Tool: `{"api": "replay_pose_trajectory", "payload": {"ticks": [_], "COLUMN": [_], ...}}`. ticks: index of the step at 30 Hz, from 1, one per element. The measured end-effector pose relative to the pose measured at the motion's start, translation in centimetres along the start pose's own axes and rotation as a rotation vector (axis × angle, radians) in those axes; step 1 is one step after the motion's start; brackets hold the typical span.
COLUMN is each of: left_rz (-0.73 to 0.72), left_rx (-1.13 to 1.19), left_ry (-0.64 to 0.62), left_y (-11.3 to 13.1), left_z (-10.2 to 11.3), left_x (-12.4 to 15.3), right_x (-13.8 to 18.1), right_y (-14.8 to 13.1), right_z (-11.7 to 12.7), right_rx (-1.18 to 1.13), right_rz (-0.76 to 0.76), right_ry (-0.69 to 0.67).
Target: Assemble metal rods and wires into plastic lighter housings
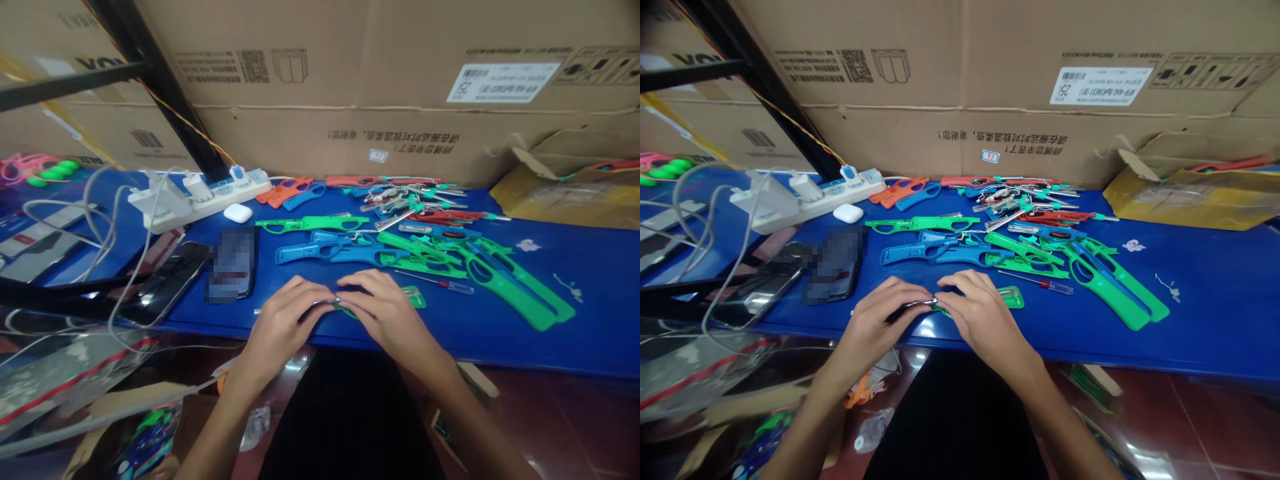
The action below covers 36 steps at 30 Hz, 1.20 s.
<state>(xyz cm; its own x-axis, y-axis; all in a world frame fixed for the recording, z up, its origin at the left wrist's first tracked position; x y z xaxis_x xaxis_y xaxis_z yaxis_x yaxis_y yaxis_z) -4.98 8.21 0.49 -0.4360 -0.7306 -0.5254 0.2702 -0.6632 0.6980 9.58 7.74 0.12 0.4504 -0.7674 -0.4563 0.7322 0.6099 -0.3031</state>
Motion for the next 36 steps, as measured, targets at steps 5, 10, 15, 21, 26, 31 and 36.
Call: {"api": "replay_pose_trajectory", "payload": {"ticks": [5, 10, 15, 21, 26, 31, 36], "left_rz": [0.013, 0.018, 0.008, -0.019, -0.028, -0.007, 0.006], "left_rx": [-0.044, -0.076, -0.077, -0.134, -0.184, -0.208, -0.216], "left_ry": [-0.042, -0.049, -0.059, -0.101, -0.138, -0.156, -0.180], "left_y": [0.0, 0.0, 0.1, 0.1, 0.0, 0.0, 0.0], "left_z": [-0.3, -0.3, -0.4, -0.7, -0.9, -0.9, -0.9], "left_x": [0.2, 0.4, 0.3, 0.3, 0.2, 0.1, -0.1], "right_x": [0.1, 1.1, 2.0, 1.8, 1.9, 2.0, 2.0], "right_y": [-0.2, 0.1, 1.7, 2.0, 1.9, 2.0, 2.2], "right_z": [0.1, 1.3, 2.2, 1.3, 1.2, 1.2, 1.8], "right_rx": [0.025, 0.040, 0.085, 0.067, 0.049, 0.065, 0.044], "right_rz": [0.008, 0.033, 0.033, 0.016, 0.001, -0.005, -0.037], "right_ry": [-0.015, -0.087, -0.055, -0.086, -0.099, -0.083, -0.027]}}
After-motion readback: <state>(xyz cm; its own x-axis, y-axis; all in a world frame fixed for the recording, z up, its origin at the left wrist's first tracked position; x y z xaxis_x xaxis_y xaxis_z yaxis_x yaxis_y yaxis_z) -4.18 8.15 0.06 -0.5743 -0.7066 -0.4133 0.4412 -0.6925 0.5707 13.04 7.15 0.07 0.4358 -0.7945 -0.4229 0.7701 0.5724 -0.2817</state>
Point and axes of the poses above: each hand's wrist, its own x-axis away from the middle knuckle, its own z-axis out of the back of the hand, y = z × x, the point moved 8 cm from there along -x, towards the middle knuckle, and after that the axes turned 10 degrees about x, right-handed, at the moved point
